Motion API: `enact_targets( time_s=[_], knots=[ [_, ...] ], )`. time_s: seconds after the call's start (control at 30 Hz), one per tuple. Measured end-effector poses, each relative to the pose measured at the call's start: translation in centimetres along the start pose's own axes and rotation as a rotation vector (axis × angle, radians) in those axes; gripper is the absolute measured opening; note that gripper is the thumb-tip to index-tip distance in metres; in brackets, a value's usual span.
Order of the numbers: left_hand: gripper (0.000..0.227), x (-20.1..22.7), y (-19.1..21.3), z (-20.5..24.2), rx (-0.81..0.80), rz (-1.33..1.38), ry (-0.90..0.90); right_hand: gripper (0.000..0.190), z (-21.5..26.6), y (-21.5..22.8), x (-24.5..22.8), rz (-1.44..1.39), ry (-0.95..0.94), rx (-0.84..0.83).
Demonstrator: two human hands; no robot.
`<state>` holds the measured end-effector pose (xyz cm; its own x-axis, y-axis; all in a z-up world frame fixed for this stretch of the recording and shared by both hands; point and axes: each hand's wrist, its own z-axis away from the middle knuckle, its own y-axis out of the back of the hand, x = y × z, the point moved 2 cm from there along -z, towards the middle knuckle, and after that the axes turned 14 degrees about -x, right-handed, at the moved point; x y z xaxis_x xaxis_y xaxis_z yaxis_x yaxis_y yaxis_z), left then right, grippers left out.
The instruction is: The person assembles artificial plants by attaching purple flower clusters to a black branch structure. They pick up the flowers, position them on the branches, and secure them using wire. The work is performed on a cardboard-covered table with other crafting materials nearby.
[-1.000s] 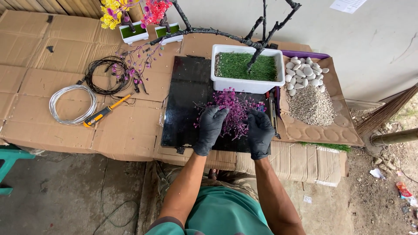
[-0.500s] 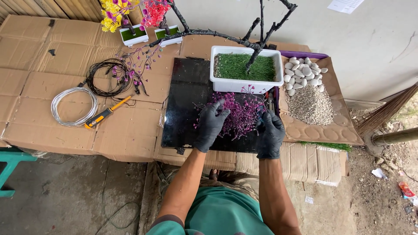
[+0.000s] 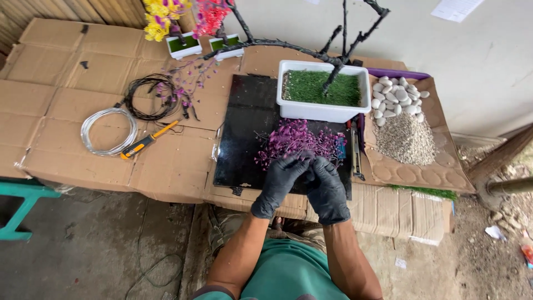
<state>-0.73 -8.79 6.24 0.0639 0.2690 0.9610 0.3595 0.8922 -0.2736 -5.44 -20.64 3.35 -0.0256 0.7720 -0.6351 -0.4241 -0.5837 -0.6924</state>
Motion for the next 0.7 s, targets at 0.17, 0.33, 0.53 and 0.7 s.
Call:
enact_targets(
  time_s=[0.17,0.33,0.53,0.7],
  knots=[
    [0.024,1.4,0.2,1.0,-0.003,-0.899,-0.308,0.011,1.0,-2.3,1.5,-0.07,-0.106,-0.008],
    [0.037,-2.4,2.5,1.0,0.15,-0.029,-0.09,0.009,1.0,-4.2,1.8,0.075,-0.113,-0.069],
    [0.037,-3.8,5.0,0.8,0.199,0.134,-0.063,0.009,-0.3,-5.2,3.0,0.212,-0.115,-0.104],
    [0.033,-1.7,6.1,1.2,0.255,-0.107,-0.226,0.009,-0.3,-7.1,3.2,0.267,-0.073,-0.097]
  ],
)
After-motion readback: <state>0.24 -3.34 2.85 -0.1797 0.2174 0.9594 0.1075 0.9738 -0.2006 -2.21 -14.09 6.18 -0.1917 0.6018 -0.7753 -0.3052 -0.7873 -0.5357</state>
